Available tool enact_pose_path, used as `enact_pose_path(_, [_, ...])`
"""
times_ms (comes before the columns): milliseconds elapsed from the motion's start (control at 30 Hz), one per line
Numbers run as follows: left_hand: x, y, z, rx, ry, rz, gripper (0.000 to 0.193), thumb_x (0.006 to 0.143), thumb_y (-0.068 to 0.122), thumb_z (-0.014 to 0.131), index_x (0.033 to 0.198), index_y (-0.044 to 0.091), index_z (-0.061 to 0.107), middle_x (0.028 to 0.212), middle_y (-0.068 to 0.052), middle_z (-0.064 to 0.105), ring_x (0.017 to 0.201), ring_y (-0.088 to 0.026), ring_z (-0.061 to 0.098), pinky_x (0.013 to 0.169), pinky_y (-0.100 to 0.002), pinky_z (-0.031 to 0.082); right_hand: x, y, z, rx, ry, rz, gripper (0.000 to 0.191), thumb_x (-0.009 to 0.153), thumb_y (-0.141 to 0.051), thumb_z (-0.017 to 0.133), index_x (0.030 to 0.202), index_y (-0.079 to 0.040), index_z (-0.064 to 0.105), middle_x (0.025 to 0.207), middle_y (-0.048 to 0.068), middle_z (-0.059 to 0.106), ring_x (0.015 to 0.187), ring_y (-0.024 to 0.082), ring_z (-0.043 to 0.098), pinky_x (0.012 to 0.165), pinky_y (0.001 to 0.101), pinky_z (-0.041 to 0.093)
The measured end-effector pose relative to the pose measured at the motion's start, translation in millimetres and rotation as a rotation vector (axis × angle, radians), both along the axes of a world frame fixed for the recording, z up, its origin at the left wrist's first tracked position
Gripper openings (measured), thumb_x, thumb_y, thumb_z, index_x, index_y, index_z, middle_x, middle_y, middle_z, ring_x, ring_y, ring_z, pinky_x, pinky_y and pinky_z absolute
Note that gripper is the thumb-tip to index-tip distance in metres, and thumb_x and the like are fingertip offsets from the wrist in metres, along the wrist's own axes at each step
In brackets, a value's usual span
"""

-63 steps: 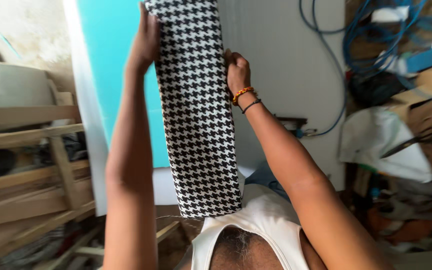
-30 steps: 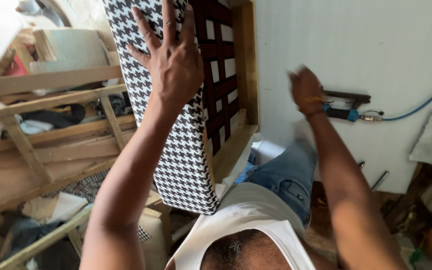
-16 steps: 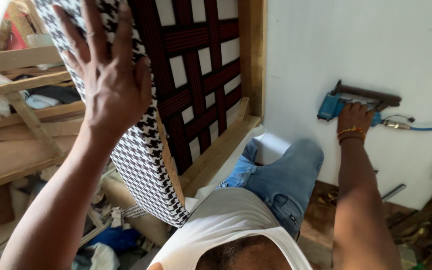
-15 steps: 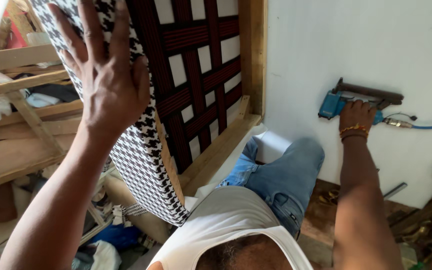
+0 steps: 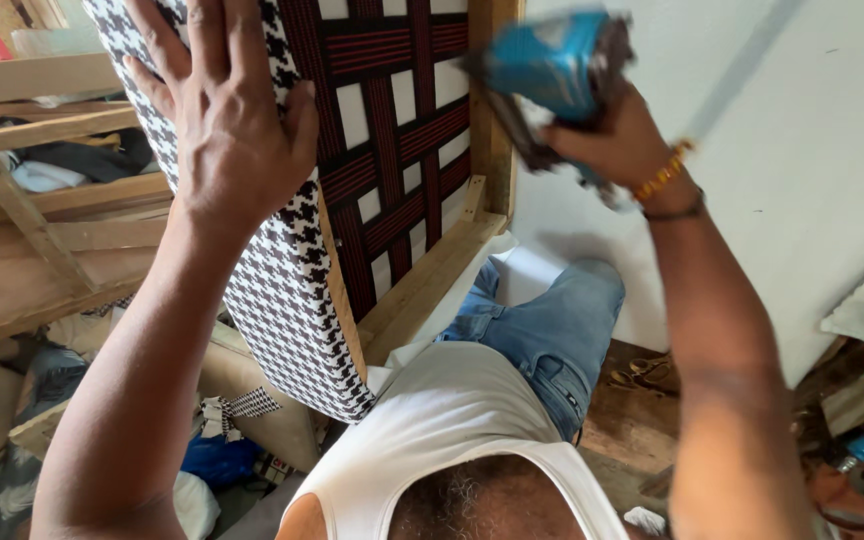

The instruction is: The person wraps houndstooth-patterned fabric around a long foam cushion panel and uses a pneumatic staple gun to fasten the fabric to the wooden frame, pressing and repositioning the panel between staples. They work along the edges, flipping and adjusting the panel to staple different sides.

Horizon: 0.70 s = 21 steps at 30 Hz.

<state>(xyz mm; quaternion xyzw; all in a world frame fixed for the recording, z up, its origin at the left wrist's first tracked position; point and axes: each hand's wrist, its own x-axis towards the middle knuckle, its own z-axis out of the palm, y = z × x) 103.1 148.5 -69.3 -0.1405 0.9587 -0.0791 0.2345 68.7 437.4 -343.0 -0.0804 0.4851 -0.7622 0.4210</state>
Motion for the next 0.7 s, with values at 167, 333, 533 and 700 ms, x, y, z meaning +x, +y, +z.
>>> enact_pose_path(167, [0.6, 2.1, 1.4, -0.022, 0.019, -0.045, 0.082, 0.105, 0.029, 0.059, 0.170, 0.003, 0.016, 0.173, -0.030, 0.013, 0.151, -0.061, -0.003, 0.114, -0.088, 0.010, -38.8, -80.0, 37.6, -0.232, 0.561, -0.122, 0.043, 0.098, -0.003, 0.087, 0.131, -0.001, 0.059, 0.125, 0.011, 0.066, 0.118, 0.024, 0.068, 0.105, 0.0378, 0.058])
enact_pose_path(333, [0.8, 1.4, 0.5, 0.021, 0.043, -0.011, 0.080, 0.101, 0.028, 0.060, 0.165, 0.004, 0.019, 0.168, -0.028, 0.016, 0.148, -0.062, -0.002, 0.110, -0.089, 0.008, -61.3, -102.6, 50.6, -0.076, 1.293, -0.260, 0.026, 0.093, -0.007, 0.087, 0.111, -0.010, 0.069, 0.118, 0.014, 0.066, 0.109, 0.029, 0.067, 0.096, 0.0353, 0.057])
enact_pose_path(533, [2.2, 0.0, -2.6, 0.019, 0.077, -0.045, 0.078, 0.101, 0.028, 0.065, 0.163, 0.005, 0.022, 0.164, -0.031, 0.020, 0.145, -0.064, 0.003, 0.108, -0.090, 0.010, -61.2, -100.9, 60.6, -0.154, 1.083, -0.140, 0.022, 0.099, -0.007, 0.086, 0.111, -0.002, 0.068, 0.115, 0.013, 0.067, 0.106, 0.027, 0.067, 0.093, 0.0367, 0.057])
enact_pose_path(700, [4.3, -2.0, -3.2, 0.055, 0.131, -0.077, 0.081, 0.097, 0.025, 0.075, 0.159, 0.003, 0.028, 0.158, -0.031, 0.027, 0.143, -0.064, 0.014, 0.104, -0.090, 0.013, -43.9, -90.8, 67.9, -0.107, 0.502, 0.026, 0.028, 0.093, -0.009, 0.083, 0.115, -0.003, 0.067, 0.106, 0.009, 0.070, 0.092, 0.021, 0.067, 0.088, 0.0336, 0.056])
